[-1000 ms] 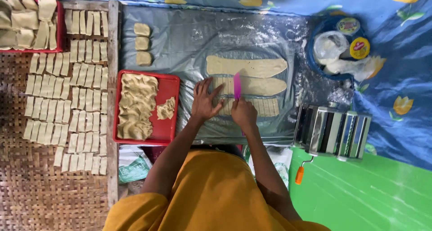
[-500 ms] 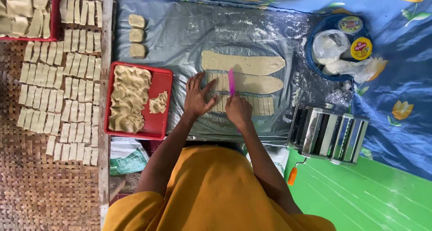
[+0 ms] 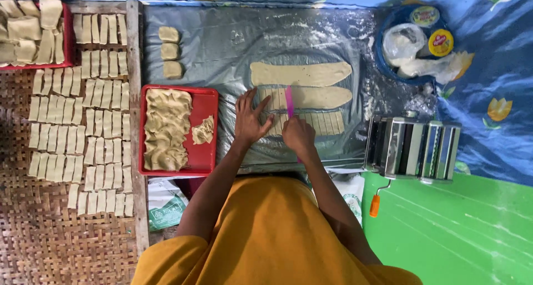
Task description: The person cuts rolled dough into small rectangles and shapes them by hand.
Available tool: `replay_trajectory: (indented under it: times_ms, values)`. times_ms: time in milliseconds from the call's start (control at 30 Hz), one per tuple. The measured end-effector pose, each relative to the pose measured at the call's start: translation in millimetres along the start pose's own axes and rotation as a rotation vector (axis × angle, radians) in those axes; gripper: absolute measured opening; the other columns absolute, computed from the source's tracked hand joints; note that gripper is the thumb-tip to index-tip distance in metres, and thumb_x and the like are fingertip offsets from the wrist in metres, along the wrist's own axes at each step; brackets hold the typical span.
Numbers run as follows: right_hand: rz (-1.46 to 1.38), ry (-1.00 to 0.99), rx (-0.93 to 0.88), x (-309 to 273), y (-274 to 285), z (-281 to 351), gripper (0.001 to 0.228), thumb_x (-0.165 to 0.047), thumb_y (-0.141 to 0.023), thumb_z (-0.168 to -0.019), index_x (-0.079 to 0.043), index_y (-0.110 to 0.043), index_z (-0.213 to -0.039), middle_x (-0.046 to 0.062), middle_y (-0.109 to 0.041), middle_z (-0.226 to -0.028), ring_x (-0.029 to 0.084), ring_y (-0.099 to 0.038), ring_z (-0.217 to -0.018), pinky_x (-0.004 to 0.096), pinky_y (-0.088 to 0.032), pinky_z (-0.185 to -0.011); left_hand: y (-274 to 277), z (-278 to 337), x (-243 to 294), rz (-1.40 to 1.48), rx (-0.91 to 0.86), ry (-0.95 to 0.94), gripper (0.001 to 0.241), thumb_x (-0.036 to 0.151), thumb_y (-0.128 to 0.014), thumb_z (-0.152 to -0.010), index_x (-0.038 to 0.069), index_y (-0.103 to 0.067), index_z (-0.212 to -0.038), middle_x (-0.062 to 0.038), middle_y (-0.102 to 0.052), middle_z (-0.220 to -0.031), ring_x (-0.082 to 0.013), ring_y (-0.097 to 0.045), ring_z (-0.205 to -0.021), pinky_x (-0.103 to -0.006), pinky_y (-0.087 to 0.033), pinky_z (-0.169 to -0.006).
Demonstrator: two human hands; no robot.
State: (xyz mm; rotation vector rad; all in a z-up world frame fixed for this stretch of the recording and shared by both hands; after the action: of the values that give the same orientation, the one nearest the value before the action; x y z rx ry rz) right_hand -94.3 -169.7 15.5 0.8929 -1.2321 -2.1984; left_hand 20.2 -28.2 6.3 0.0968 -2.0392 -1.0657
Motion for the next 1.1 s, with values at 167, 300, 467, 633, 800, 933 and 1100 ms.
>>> replay_trajectory:
  times_ms: [167, 300, 467, 633, 800, 933, 1100]
  values:
    - [0.017, 0.010, 0.087, 13.5, -17.3, 8.9, 0.031, -0.029, -0.054, -0.098, -0.002, -0.068, -0.099, 0.029, -0.071, -0.096, 0.050, -0.070, -0.087, 0.060, -0.056, -0.081, 5.7, -1.5, 5.1, 0.010, -0.005, 0.009, 0.057, 0.045, -0.068, -0.091, 0.018, -0.065, -0.141, -0.022, -0.042, -0.156, -0.0410, -0.036, -0.147, -0.0575, -0.024, -0.123]
    - [0.015, -0.001, 0.051, 13.7, -15.8, 20.8, 0.032, -0.031, -0.055, -0.096, -0.002, -0.068, -0.099, 0.029, -0.072, -0.096, 0.050, -0.070, -0.088, 0.060, -0.056, -0.081, 6.0, -1.9, 4.2, 0.020, -0.006, 0.019, 0.057, 0.044, -0.069, -0.089, 0.018, -0.066, -0.140, -0.021, -0.042, -0.156, -0.0407, -0.036, -0.146, -0.0568, -0.025, -0.122]
    - [0.001, -0.033, -0.025, 9.6, -1.0, 37.7, 0.032, -0.031, -0.057, -0.095, -0.001, -0.068, -0.098, 0.029, -0.071, -0.096, 0.049, -0.070, -0.091, 0.059, -0.056, -0.083, 4.7, -1.6, 3.2, 0.017, 0.011, -0.001, 0.058, 0.042, -0.070, -0.088, 0.018, -0.066, -0.140, -0.021, -0.042, -0.157, -0.0409, -0.036, -0.146, -0.0565, -0.025, -0.122]
    - [0.002, -0.026, -0.074, 9.9, 0.6, 39.0, 0.030, -0.029, -0.058, -0.095, -0.002, -0.069, -0.096, 0.028, -0.072, -0.097, 0.048, -0.071, -0.093, 0.058, -0.055, -0.086, 5.3, -0.9, 2.9, 0.025, 0.015, -0.002, 0.058, 0.042, -0.071, -0.088, 0.018, -0.066, -0.140, -0.021, -0.042, -0.156, -0.0409, -0.036, -0.146, -0.0569, -0.025, -0.122]
    - [0.014, -0.011, 0.013, 5.2, -10.1, 14.4, 0.030, -0.027, -0.054, -0.097, -0.001, -0.068, -0.098, 0.029, -0.072, -0.098, 0.049, -0.071, -0.092, 0.058, -0.056, -0.084, 4.5, -1.1, 1.8, 0.031, 0.011, 0.004, 0.058, 0.042, -0.071, -0.087, 0.017, -0.066, -0.139, -0.022, -0.042, -0.156, -0.0413, -0.035, -0.146, -0.0568, -0.025, -0.122]
    - [0.008, 0.025, 0.061, -6.0, -0.8, -3.2, 0.031, -0.027, -0.053, -0.097, 0.000, -0.069, -0.096, 0.029, -0.072, -0.099, 0.049, -0.071, -0.091, 0.057, -0.057, -0.083, 5.9, -0.6, 1.7, 0.027, 0.037, -0.006, 0.057, 0.042, -0.071, -0.089, 0.017, -0.066, -0.139, -0.022, -0.042, -0.156, -0.0409, -0.035, -0.146, -0.0563, -0.025, -0.122]
    - [0.001, 0.005, 0.038, -10.1, 10.3, -14.7, 0.034, -0.030, -0.053, -0.096, -0.001, -0.071, -0.097, 0.029, -0.072, -0.096, 0.049, -0.071, -0.091, 0.059, -0.056, -0.084, 8.0, 0.8, 1.4, 0.053, 0.037, 0.012, 0.056, 0.039, -0.072, -0.087, 0.016, -0.067, -0.137, -0.021, -0.046, -0.152, -0.0400, -0.037, -0.144, -0.0555, -0.026, -0.121]
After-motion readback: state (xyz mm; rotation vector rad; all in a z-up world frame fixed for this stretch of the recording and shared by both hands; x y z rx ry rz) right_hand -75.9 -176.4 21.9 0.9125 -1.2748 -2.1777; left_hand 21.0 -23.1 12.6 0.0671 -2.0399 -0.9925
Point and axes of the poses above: each hand's wrist, its own z-axis away from the middle knuckle, its own y-axis out of the back of the hand, x = y × z, the point moved 3 cm from there along -z, towards the middle knuckle
